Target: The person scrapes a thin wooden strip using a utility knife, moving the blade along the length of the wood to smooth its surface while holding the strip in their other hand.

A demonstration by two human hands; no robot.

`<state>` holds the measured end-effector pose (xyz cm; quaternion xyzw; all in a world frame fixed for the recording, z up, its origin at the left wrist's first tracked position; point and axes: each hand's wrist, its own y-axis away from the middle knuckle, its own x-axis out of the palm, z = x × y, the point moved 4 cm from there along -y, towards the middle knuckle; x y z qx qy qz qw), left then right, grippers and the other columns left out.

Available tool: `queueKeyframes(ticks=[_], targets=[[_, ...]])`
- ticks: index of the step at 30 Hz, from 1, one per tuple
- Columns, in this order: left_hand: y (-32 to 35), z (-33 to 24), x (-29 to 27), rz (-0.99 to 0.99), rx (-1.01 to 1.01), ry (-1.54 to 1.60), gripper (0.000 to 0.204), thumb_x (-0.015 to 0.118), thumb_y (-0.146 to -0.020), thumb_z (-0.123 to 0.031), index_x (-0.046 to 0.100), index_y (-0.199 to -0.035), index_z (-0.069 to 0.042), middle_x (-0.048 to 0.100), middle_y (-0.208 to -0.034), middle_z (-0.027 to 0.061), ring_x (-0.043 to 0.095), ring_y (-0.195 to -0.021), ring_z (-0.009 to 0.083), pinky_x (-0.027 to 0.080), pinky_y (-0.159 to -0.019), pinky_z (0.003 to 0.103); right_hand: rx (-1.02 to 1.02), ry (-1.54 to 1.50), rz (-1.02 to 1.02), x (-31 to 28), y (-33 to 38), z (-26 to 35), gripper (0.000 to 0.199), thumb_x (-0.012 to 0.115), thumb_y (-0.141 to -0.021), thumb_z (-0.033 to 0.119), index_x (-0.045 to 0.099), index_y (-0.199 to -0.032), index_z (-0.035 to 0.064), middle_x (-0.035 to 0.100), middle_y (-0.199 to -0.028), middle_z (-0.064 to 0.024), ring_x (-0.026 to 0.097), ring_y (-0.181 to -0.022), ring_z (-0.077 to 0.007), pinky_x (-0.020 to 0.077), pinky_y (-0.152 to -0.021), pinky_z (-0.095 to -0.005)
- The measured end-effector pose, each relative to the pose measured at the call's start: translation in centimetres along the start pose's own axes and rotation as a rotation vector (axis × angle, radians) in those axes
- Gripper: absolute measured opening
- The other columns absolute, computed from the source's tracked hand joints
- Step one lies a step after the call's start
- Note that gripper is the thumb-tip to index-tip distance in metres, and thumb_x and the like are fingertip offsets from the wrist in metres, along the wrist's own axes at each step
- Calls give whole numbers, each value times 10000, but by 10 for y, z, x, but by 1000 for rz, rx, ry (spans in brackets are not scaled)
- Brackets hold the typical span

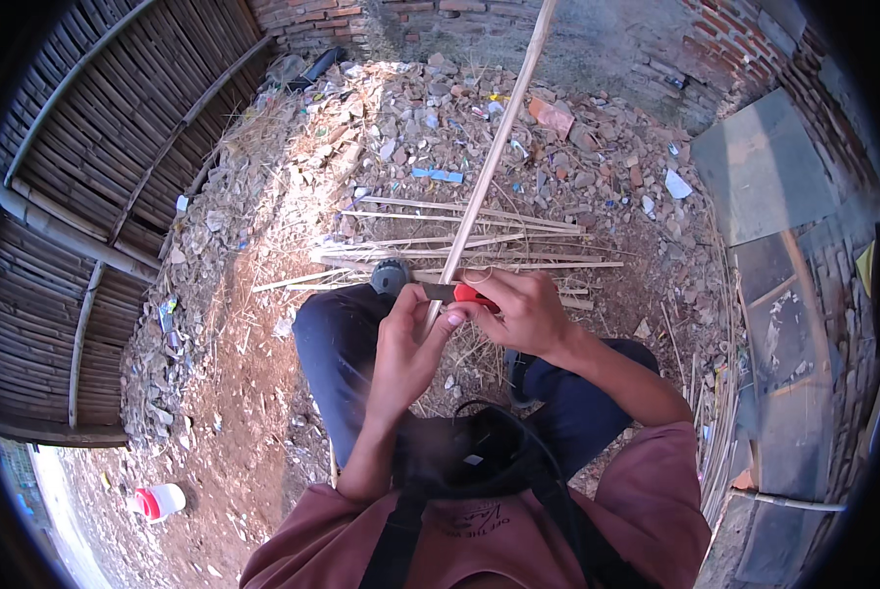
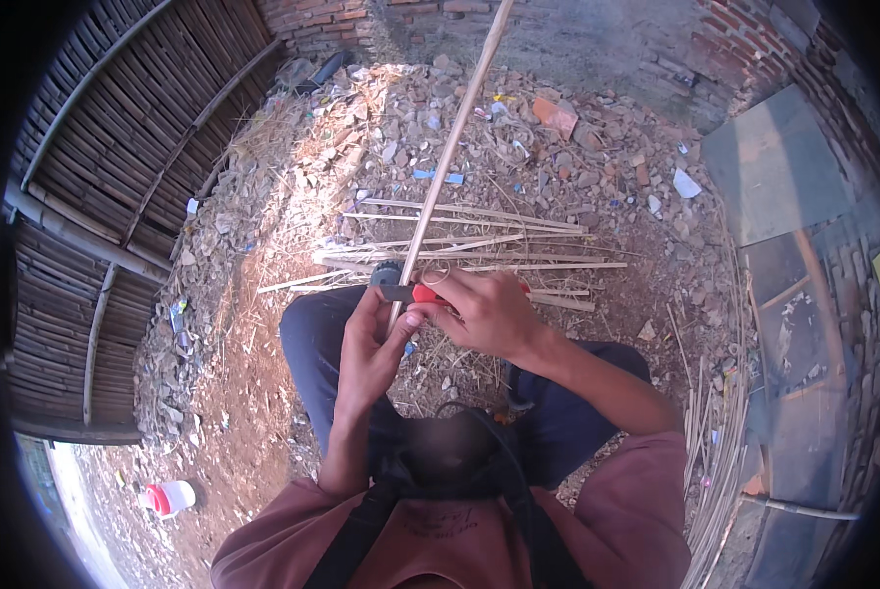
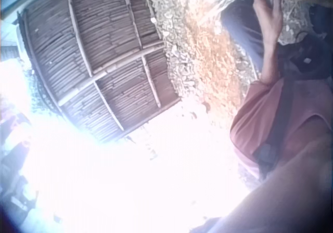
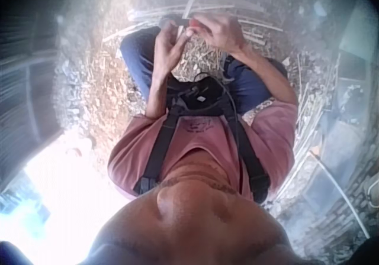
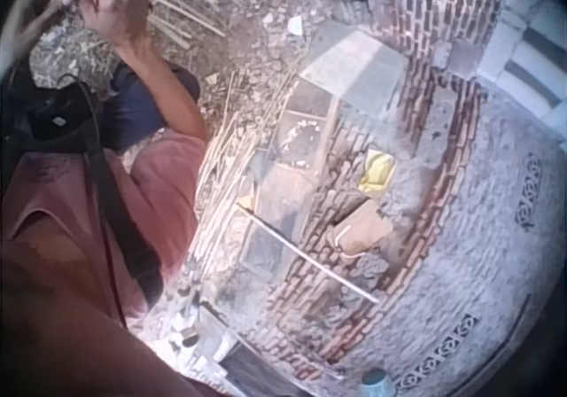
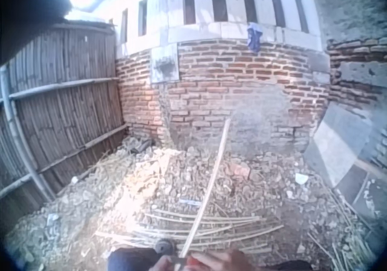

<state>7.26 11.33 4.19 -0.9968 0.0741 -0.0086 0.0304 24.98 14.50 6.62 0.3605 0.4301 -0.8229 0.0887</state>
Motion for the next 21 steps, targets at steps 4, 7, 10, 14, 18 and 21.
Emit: queueKeyframes(ticks=[4,7,10,14,18,21], targets=[[0,-5,4,-93,27,-116,227,744,-1038,-155,605,-1137,-6,738,-932,10,570,-831,13,446,-699,214,60,-15,3,-3,-1,3,334,802,-908,220,740,-1188,48,776,-906,-78,761,-690,-243,575,-551,-378],[3,-22,6,-176,34,-328,235,745,-1041,-196,612,-1063,-4,692,-770,1,498,-703,16,388,-592,232,89,-38,3,-4,-1,2,350,801,-915,236,747,-1203,45,794,-929,-86,768,-700,-243,578,-560,-382],[6,-24,5,-163,-59,-429,291,765,-1013,-215,627,-1097,27,710,-761,128,656,-705,105,513,-660,302,122,-64,35,-8,-3,5,334,807,-918,221,756,-1181,23,802,-956,-111,781,-735,-263,600,-599,-378],[7,-27,5,-188,46,-397,277,748,-1017,-196,651,-1143,30,677,-734,124,615,-646,145,499,-638,320,100,-69,11,-7,-4,0,348,792,-949,300,770,-1185,44,799,-926,-94,766,-682,-246,579,-570,-367],[6,-29,5,-190,131,-384,282,755,-1031,-201,666,-1166,29,654,-745,7,511,-695,30,410,-593,246,126,-64,26,-8,-3,-4,352,792,-953,303,774,-1187,40,801,-935,-101,767,-680,-245,581,-572,-359],[5,-21,2,-169,123,-345,244,762,-1021,-167,676,-1144,26,657,-751,-7,510,-703,24,411,-600,241,84,-93,10,-10,-5,-1,352,791,-956,301,775,-1189,36,804,-943,-103,770,-684,-242,581,-572,-355]])
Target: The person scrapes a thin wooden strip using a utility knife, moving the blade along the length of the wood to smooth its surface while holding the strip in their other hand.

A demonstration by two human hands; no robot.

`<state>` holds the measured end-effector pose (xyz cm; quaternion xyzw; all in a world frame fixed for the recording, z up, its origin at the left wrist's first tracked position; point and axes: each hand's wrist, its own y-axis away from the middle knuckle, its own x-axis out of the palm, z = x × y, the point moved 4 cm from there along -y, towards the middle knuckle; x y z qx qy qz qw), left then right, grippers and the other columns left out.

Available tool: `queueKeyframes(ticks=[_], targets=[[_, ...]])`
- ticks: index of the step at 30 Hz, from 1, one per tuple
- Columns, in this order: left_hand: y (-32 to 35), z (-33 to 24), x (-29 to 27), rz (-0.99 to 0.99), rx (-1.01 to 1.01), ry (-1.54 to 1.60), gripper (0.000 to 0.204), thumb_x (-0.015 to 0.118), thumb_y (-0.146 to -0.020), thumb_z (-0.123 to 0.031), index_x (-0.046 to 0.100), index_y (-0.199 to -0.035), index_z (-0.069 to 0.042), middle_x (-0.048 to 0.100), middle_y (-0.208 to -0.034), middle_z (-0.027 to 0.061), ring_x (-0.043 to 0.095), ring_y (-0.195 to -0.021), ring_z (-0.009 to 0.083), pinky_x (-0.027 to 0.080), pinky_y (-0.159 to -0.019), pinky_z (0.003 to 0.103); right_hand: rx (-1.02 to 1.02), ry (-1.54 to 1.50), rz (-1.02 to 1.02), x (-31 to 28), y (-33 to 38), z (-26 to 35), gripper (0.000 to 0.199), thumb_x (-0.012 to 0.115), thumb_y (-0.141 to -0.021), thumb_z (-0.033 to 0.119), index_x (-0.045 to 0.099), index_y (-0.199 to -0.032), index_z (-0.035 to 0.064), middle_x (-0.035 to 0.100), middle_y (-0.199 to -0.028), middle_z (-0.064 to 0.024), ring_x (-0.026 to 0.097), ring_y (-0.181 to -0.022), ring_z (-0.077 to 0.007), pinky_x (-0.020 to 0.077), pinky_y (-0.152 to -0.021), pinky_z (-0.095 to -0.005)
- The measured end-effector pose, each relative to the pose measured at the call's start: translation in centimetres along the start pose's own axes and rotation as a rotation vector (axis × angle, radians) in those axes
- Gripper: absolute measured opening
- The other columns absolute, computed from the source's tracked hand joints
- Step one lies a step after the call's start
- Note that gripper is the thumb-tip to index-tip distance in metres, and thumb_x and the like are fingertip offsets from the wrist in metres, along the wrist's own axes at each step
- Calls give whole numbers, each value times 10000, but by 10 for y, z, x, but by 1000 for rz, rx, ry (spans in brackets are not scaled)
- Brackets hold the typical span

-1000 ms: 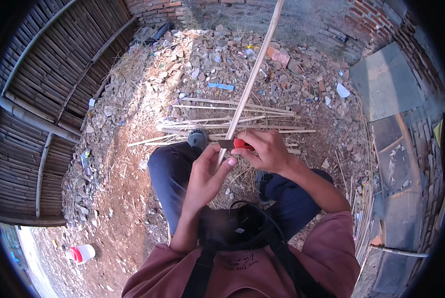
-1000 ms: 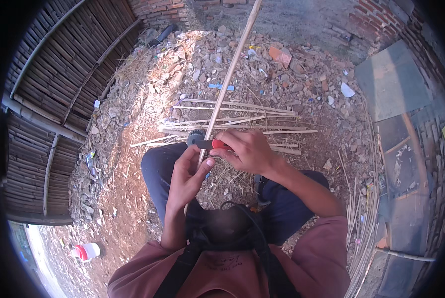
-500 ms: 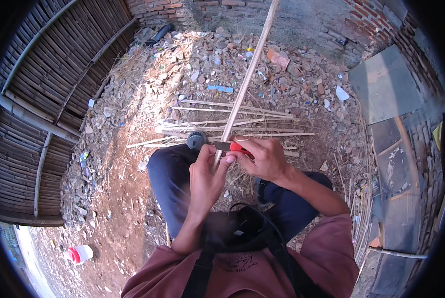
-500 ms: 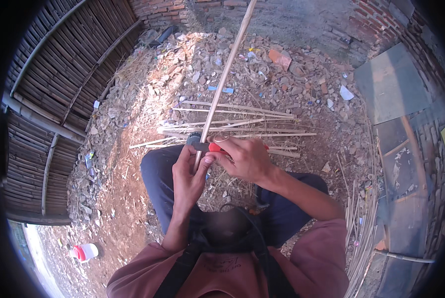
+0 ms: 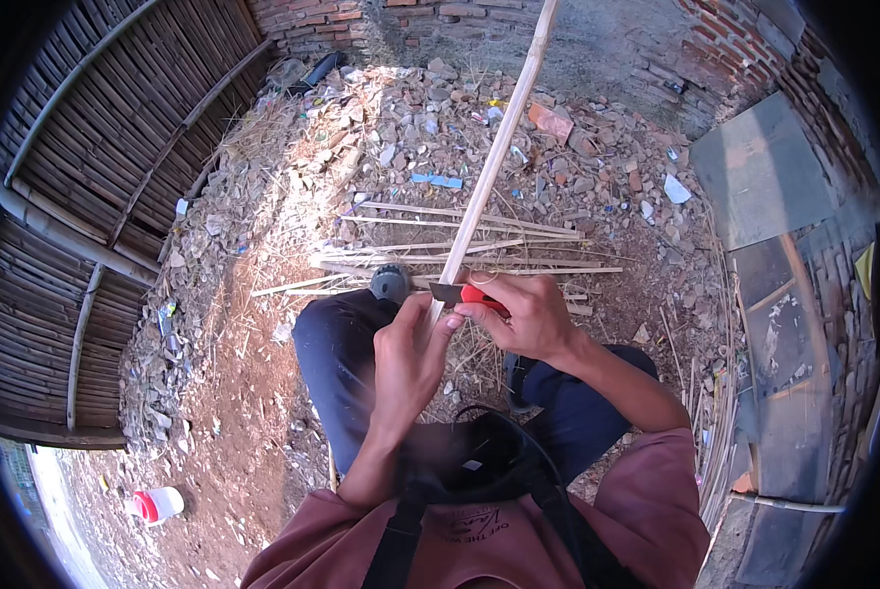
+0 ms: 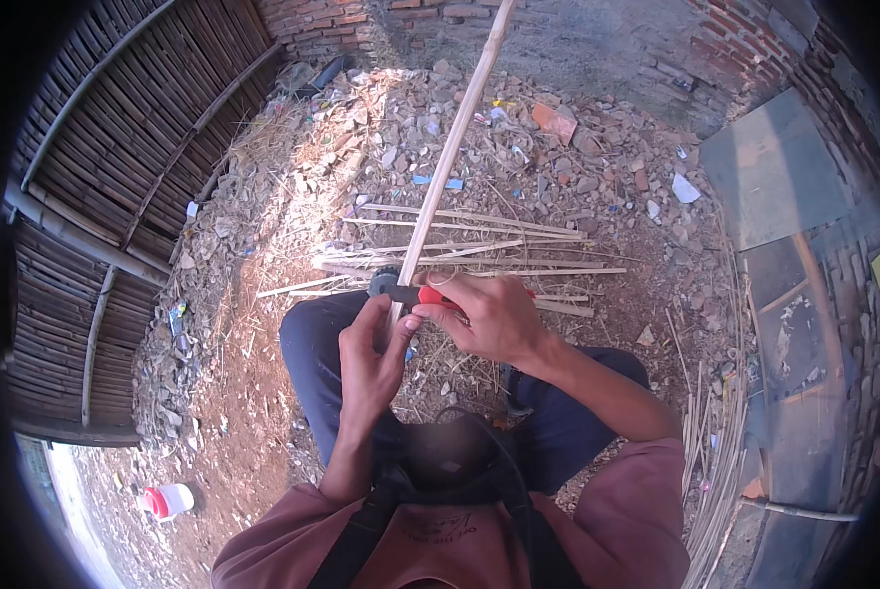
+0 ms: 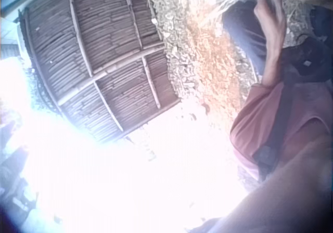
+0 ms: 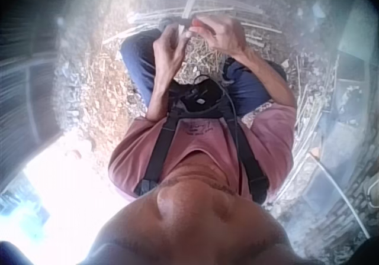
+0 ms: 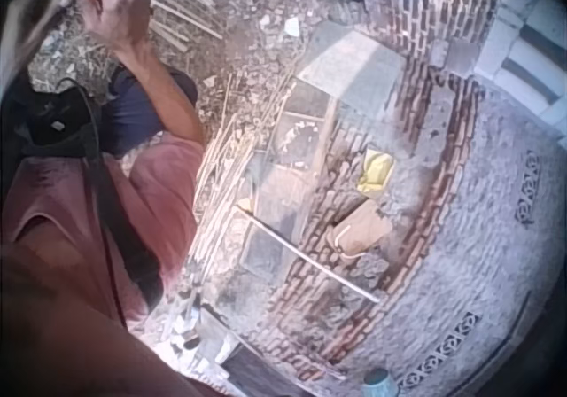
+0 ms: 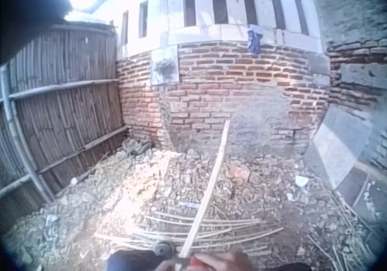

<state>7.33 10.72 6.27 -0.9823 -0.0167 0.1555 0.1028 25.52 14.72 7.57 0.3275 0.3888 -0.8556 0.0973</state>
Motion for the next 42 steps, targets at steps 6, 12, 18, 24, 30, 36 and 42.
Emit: queueKeyframes(ticks=[6,12,18,24,30,36,42], targets=[[0,-4,1,-38,-69,24,219,769,-1007,-151,712,-1126,24,677,-729,61,552,-673,65,475,-634,276,1,10,0,-1,0,1,340,795,-953,295,778,-1166,31,803,-940,-105,771,-685,-240,583,-574,-359],[1,-5,4,-45,-72,20,207,741,-1039,-167,710,-1103,27,630,-730,-29,492,-702,18,397,-607,232,32,-3,-20,-5,-4,1,305,795,-957,290,775,-1115,30,797,-908,-109,763,-668,-246,572,-564,-371],[18,0,7,16,-131,-4,219,719,-1055,-200,716,-1080,18,563,-666,-43,435,-633,24,336,-557,251,251,-15,-183,-48,-20,-46,299,763,-995,286,753,-1115,12,773,-819,-140,743,-628,-252,546,-560,-364],[23,5,3,33,-124,-20,204,713,-1058,-195,709,-1054,8,527,-628,-45,421,-606,22,330,-542,256,253,52,-92,-52,-19,-45,285,728,-1025,292,727,-1078,12,756,-805,-149,710,-607,-236,522,-569,-356],[25,12,0,97,-119,-17,199,627,-1104,-190,687,-1080,-2,529,-641,-38,430,-606,30,324,-535,266,252,-47,-134,-48,-20,-41,297,712,-1035,318,702,-1076,23,726,-776,-122,723,-644,-234,528,-581,-378],[25,9,-3,103,-144,-8,252,557,-1137,-236,700,-1147,-29,499,-647,-39,413,-609,40,315,-535,265,197,31,-40,-41,-16,-40,304,697,-1035,347,701,-1074,45,726,-788,-122,728,-664,-257,540,-595,-382],[23,4,-5,130,-162,7,288,538,-1145,-252,700,-1148,-14,445,-635,-53,387,-603,45,316,-538,267,63,19,13,-34,-15,-27,231,703,-1012,253,700,-1075,31,732,-800,-110,728,-671,-275,549,-601,-382]])
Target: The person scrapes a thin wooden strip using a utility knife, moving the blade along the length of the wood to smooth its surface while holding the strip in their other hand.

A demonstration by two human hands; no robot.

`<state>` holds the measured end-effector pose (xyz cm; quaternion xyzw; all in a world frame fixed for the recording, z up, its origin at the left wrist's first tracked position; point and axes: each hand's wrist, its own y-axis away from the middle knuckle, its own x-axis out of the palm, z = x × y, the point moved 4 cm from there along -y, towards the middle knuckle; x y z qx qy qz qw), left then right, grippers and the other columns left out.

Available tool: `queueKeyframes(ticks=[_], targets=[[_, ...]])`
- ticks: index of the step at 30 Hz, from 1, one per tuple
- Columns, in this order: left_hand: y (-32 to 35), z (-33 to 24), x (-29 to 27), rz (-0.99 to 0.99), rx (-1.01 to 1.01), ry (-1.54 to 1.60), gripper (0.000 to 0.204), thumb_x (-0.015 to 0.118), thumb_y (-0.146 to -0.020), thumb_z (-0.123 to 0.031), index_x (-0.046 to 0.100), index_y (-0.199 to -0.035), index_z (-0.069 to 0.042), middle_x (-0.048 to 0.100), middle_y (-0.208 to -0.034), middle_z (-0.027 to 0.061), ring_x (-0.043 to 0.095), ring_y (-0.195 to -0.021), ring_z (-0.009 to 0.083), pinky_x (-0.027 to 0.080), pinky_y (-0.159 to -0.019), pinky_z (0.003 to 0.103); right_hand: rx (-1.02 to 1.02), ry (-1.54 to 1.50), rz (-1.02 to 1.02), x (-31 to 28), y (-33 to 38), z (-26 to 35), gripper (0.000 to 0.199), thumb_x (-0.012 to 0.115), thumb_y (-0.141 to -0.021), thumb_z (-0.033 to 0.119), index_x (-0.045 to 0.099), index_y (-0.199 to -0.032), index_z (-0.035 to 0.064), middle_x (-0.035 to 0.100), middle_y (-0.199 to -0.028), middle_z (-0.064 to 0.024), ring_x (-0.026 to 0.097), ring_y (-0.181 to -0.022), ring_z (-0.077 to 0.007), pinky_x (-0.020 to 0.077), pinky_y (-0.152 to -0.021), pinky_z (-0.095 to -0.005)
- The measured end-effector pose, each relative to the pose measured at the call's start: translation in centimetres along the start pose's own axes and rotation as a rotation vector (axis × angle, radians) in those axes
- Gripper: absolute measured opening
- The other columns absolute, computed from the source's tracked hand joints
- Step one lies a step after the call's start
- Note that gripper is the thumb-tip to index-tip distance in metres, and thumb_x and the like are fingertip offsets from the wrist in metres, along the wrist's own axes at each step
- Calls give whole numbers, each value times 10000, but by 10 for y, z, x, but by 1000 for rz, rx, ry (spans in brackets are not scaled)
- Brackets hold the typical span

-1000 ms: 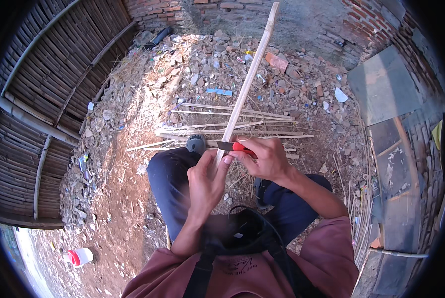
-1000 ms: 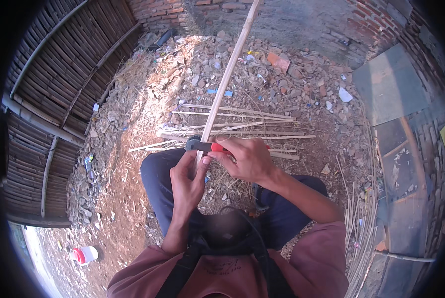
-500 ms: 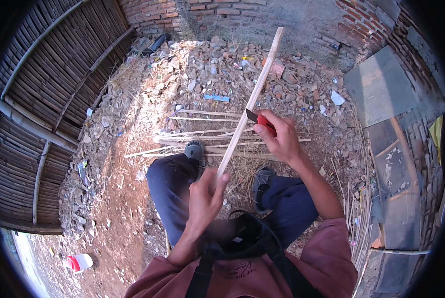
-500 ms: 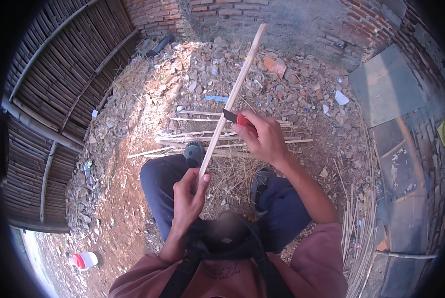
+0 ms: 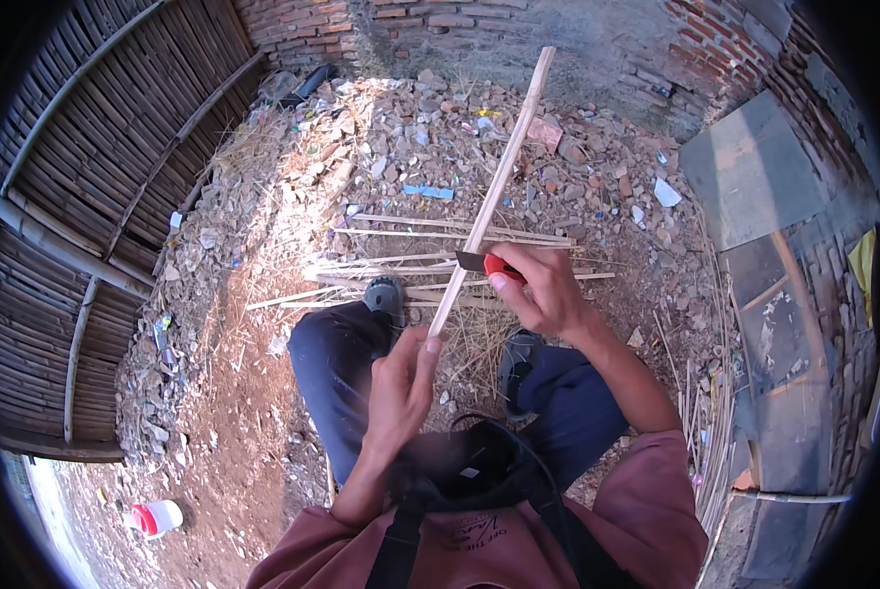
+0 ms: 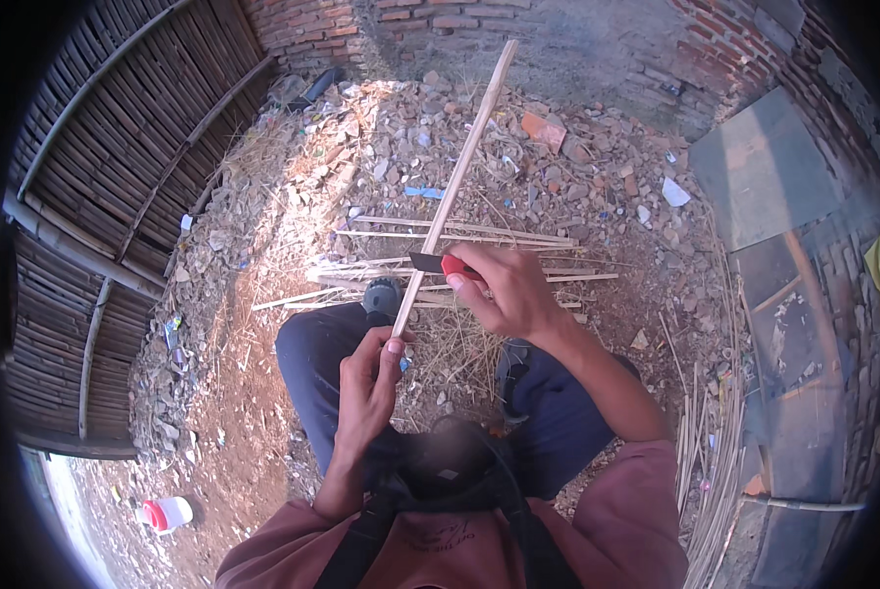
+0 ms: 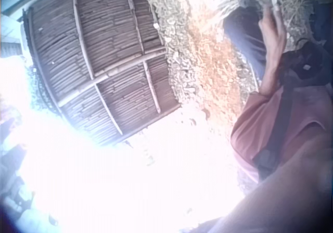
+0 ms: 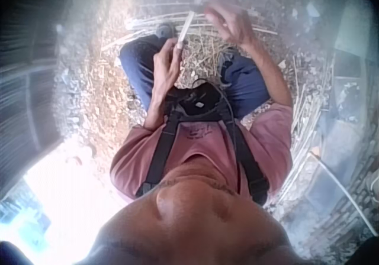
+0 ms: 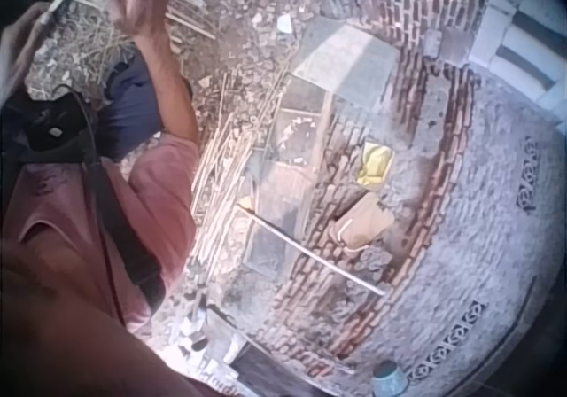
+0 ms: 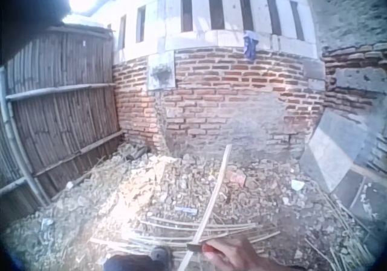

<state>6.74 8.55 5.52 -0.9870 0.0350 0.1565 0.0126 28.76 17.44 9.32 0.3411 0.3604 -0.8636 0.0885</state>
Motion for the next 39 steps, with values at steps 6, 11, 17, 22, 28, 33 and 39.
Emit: queueKeyframes(ticks=[6,11,17,22,28,33,39], targets=[[-10,-1,0,-70,110,34,281,530,-1147,-241,675,-1177,-2,492,-714,-28,433,-673,62,376,-601,271,-57,-58,51,23,8,15,247,703,-1012,250,656,-1162,59,759,-895,-119,754,-708,-302,577,-614,-404],[-15,0,-3,-52,150,28,231,561,-1126,-188,640,-1187,21,550,-736,37,472,-655,101,408,-603,301,-84,-64,73,40,17,19,245,688,-1038,304,652,-1095,69,737,-841,-102,737,-673,-305,553,-555,-407],[-16,0,-3,-58,120,48,185,612,-1105,-159,590,-1049,16,545,-722,23,447,-668,70,382,-586,277,-128,-46,101,45,17,24,261,701,-1033,323,661,-1076,69,737,-821,-99,729,-639,-291,541,-526,-402],[-15,-4,-2,-43,78,74,258,610,-1115,-181,565,-941,5,527,-731,-22,437,-713,41,363,-597,255,-119,-59,106,44,19,25,257,706,-1030,322,665,-1073,72,739,-812,-92,730,-630,-277,538,-516,-396],[-15,1,-1,-96,136,56,164,647,-1080,-139,639,-1095,23,520,-673,14,417,-633,48,347,-552,275,-88,-15,109,44,18,28,257,710,-1025,332,663,-1056,81,739,-812,-78,726,-622,-272,538,-514,-393],[-17,4,0,-130,139,44,169,648,-1077,-144,648,-1044,22,514,-652,17,411,-612,50,334,-538,283,-83,-17,79,42,16,30,257,705,-1028,344,661,-1038,91,733,-802,-69,719,-610,-270,534,-510,-398],[-16,0,1,-150,150,46,186,644,-1080,-158,642,-1036,23,537,-659,27,420,-608,58,348,-540,291,-90,-2,60,42,16,28,253,698,-1033,342,657,-1027,92,726,-792,-71,713,-601,-267,527,-501,-400]])
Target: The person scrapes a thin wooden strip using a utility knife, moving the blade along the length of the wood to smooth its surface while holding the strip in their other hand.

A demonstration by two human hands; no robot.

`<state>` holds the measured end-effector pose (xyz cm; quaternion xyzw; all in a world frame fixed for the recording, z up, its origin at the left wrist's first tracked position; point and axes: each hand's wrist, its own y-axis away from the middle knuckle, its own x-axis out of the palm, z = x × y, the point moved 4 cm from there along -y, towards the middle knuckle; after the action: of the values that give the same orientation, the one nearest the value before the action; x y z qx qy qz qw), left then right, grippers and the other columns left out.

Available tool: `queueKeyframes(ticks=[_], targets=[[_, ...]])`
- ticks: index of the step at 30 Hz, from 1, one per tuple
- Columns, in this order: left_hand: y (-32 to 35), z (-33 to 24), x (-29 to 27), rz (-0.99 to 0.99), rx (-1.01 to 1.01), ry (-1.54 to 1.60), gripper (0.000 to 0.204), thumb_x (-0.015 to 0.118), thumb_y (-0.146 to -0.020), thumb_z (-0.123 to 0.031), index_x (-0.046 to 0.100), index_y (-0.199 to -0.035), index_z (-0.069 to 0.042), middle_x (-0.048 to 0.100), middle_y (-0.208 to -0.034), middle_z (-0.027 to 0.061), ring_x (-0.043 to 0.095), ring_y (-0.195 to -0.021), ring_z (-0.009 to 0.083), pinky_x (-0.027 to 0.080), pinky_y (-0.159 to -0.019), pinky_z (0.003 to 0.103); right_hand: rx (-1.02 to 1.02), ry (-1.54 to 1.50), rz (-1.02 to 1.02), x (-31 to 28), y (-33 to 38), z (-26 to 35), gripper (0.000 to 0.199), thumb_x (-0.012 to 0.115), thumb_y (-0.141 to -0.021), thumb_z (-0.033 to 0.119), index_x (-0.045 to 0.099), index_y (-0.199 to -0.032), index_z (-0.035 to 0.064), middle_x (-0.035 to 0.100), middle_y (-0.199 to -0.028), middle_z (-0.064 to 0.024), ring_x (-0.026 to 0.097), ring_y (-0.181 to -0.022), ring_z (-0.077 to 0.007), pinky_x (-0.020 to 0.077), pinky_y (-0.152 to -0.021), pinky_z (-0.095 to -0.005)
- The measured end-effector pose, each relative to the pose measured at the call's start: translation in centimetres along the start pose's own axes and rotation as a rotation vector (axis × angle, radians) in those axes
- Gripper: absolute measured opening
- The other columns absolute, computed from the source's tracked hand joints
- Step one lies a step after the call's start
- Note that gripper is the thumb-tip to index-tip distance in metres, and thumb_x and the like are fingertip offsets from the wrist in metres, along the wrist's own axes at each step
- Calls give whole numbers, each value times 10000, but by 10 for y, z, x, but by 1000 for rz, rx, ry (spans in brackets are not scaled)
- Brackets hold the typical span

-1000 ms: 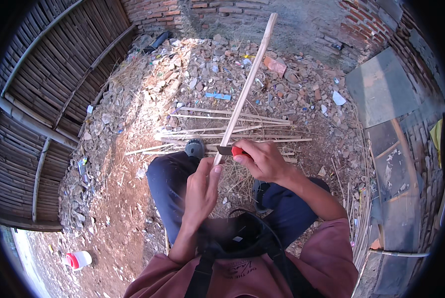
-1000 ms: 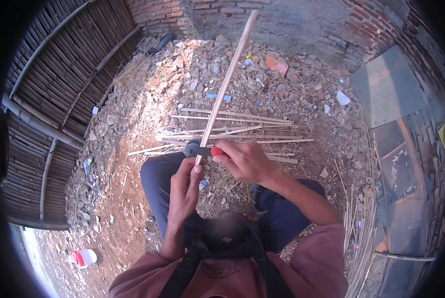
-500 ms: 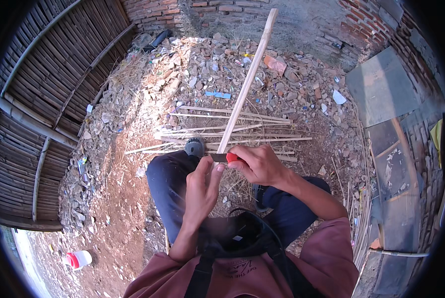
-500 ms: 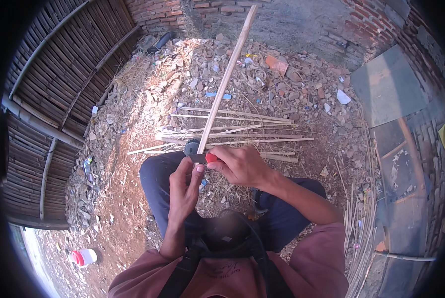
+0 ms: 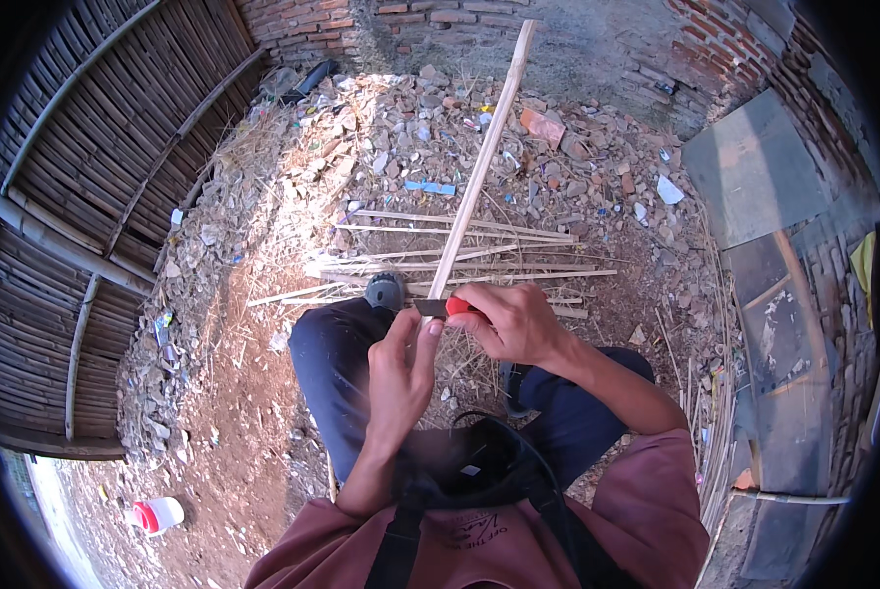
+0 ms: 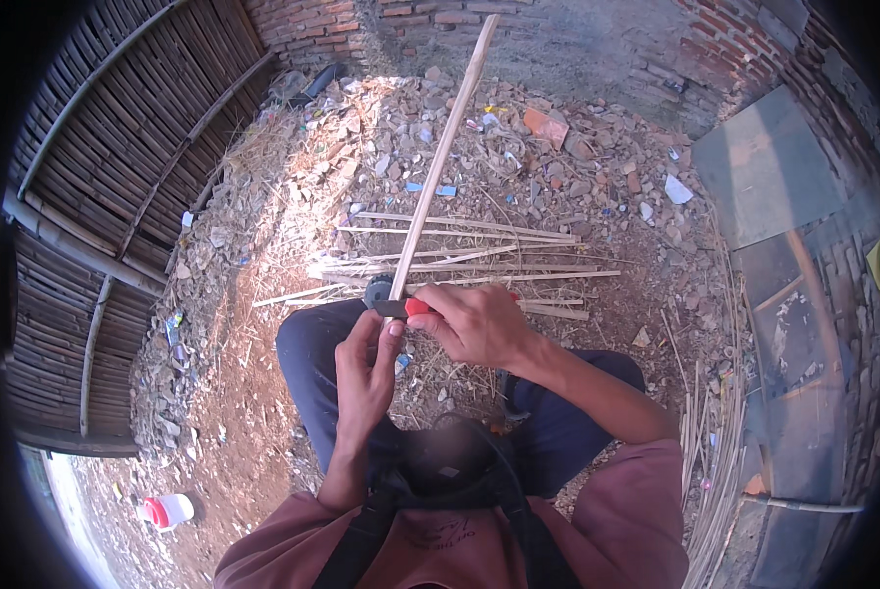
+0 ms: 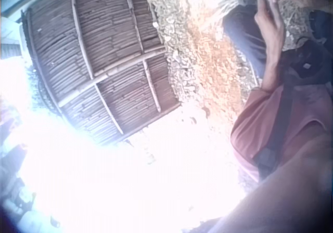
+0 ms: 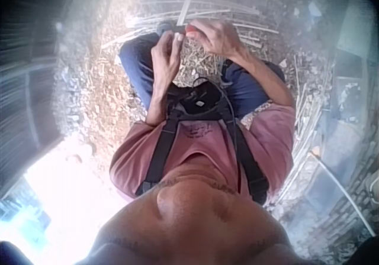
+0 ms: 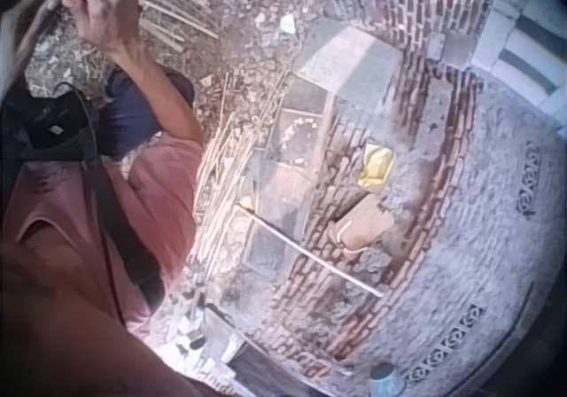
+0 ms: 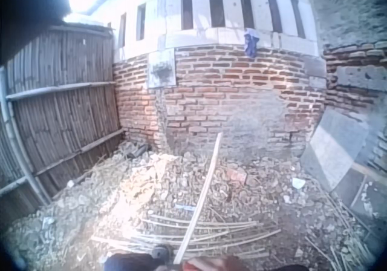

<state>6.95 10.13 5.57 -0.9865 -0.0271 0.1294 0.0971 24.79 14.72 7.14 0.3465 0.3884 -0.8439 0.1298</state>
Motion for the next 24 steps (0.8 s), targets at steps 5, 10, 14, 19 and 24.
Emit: queueKeyframes(ticks=[5,10,14,19,24], targets=[[3,-2,-1,32,-46,-1,202,630,-1094,-150,607,-999,26,538,-708,15,440,-675,56,378,-584,276,-12,5,2,0,1,-1,243,696,-1035,334,656,-1024,94,720,-784,-72,709,-596,-267,524,-495,-399],[3,0,-2,15,-2,-7,186,629,-1087,-151,649,-1083,33,584,-689,73,466,-626,82,401,-569,306,-21,34,-27,-1,-1,2,238,705,-1029,332,666,-1001,98,713,-787,-65,708,-591,-262,525,-495,-393],[5,0,-3,25,-1,7,196,624,-1089,-151,666,-1139,35,611,-715,83,495,-635,85,421,-582,303,-35,46,-29,-2,-2,2,236,708,-1026,330,670,-991,100,712,-792,-62,710,-593,-254,528,-497,-386],[7,-2,-4,29,-18,7,212,625,-1090,-161,684,-1171,26,609,-711,75,505,-635,80,422,-577,302,-13,77,-19,-6,-2,2,233,696,-1035,323,685,-1013,91,710,-778,-66,711,-596,-248,534,-514,-379],[36,16,-1,186,-199,4,225,627,-1095,-194,707,-1149,10,586,-691,41,505,-634,79,424,-584,299,201,208,-327,-70,-20,-61,261,643,-1073,283,697,-1099,29,693,-724,-103,666,-563,-277,480,-534,-398]])
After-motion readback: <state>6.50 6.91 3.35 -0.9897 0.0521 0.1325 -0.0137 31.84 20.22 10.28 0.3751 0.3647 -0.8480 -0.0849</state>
